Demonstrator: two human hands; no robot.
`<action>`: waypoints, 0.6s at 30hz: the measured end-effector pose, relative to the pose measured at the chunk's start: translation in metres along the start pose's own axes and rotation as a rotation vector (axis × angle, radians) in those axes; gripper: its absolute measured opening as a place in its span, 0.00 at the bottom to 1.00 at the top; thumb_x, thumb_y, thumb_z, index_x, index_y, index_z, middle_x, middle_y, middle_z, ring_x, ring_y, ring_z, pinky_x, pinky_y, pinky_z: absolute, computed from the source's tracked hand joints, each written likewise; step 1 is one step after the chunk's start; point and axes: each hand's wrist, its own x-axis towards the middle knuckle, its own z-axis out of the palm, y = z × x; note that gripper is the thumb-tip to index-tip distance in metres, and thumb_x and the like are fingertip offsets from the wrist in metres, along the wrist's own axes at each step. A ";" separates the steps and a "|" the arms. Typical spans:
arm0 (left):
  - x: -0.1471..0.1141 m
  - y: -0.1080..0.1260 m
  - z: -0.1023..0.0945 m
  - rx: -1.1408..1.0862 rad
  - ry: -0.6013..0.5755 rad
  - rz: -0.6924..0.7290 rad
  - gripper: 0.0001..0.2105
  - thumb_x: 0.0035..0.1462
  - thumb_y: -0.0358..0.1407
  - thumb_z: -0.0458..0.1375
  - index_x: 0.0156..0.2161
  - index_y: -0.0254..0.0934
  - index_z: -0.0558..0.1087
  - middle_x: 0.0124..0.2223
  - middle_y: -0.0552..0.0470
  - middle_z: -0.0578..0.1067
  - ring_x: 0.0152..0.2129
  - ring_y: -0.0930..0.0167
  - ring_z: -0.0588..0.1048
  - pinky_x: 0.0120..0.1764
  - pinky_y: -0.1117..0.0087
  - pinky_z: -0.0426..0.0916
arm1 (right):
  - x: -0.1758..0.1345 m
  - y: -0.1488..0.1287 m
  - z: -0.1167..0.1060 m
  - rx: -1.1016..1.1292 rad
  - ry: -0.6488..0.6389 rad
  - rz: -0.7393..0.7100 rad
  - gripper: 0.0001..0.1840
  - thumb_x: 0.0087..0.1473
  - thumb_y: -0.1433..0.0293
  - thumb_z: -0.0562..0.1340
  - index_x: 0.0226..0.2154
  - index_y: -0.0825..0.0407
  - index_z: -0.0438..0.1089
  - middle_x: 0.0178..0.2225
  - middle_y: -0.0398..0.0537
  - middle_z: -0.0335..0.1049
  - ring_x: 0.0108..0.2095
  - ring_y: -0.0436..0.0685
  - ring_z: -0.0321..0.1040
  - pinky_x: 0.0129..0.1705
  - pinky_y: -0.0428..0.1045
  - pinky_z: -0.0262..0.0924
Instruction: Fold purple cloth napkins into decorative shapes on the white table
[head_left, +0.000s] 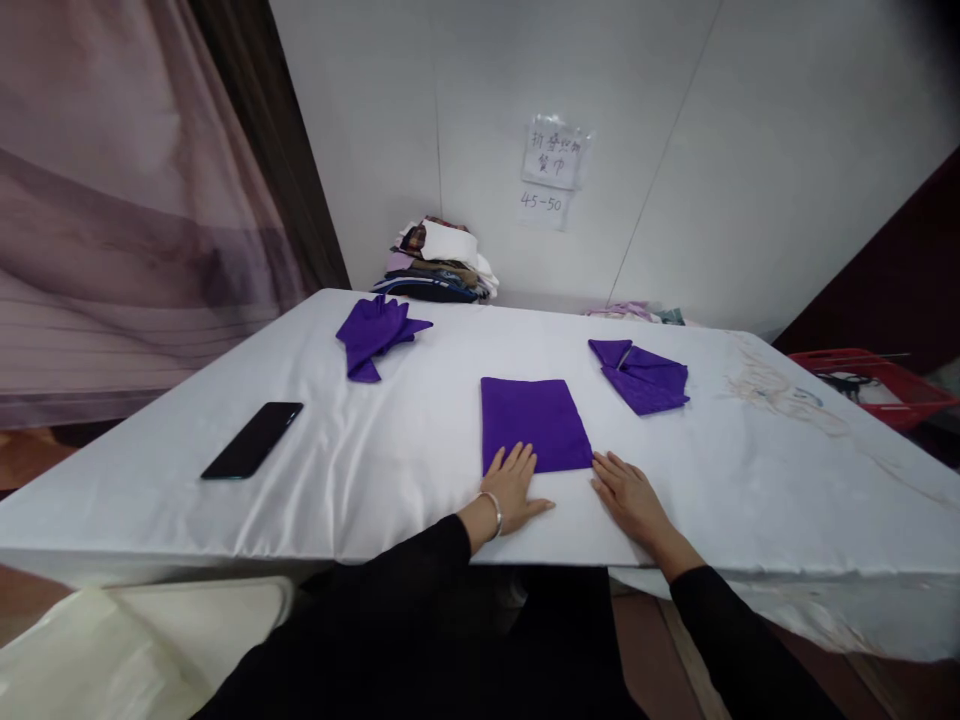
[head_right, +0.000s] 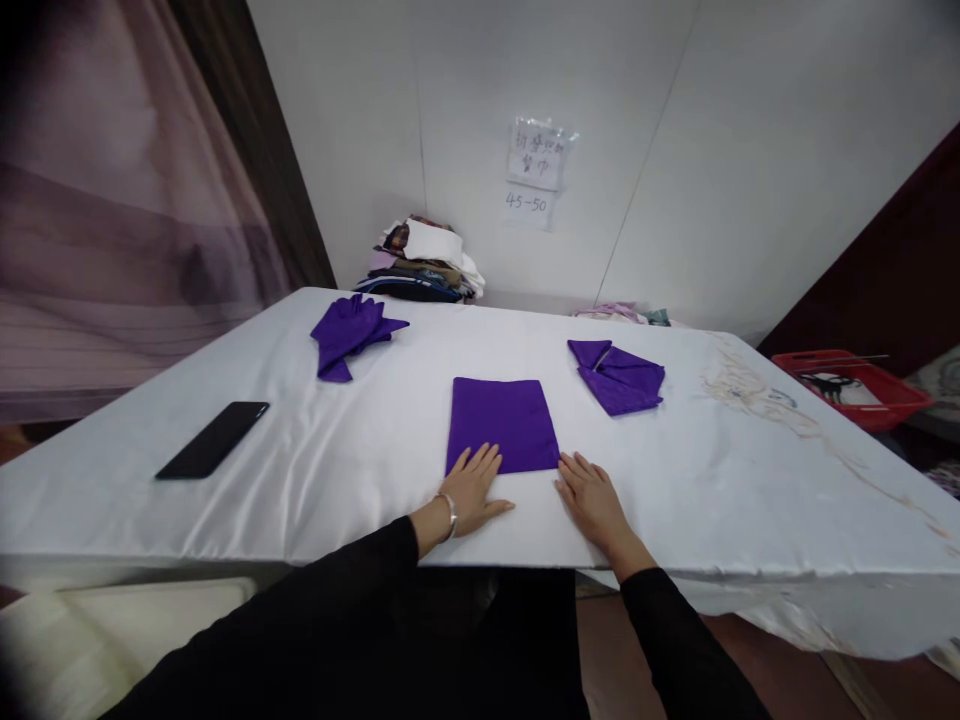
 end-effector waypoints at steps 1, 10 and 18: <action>-0.010 -0.009 -0.004 0.010 -0.006 -0.041 0.41 0.53 0.60 0.35 0.62 0.29 0.49 0.65 0.43 0.47 0.62 0.62 0.41 0.60 0.56 0.37 | 0.000 -0.001 0.000 0.002 0.002 0.002 0.22 0.60 0.62 0.47 0.52 0.51 0.63 0.57 0.47 0.58 0.58 0.60 0.51 0.54 0.57 0.51; -0.049 -0.038 -0.022 0.061 -0.038 -0.215 0.40 0.54 0.58 0.38 0.62 0.27 0.49 0.65 0.41 0.45 0.62 0.60 0.41 0.60 0.55 0.39 | 0.000 -0.004 -0.006 0.027 -0.091 0.066 0.25 0.59 0.59 0.46 0.54 0.51 0.61 0.59 0.49 0.55 0.61 0.60 0.45 0.56 0.60 0.46; -0.047 -0.040 -0.012 0.070 0.006 -0.200 0.40 0.54 0.59 0.38 0.62 0.29 0.50 0.65 0.41 0.47 0.62 0.59 0.42 0.59 0.52 0.39 | 0.056 -0.084 -0.035 0.190 -0.087 -0.137 0.30 0.59 0.56 0.46 0.59 0.53 0.52 0.62 0.53 0.46 0.63 0.59 0.37 0.60 0.60 0.35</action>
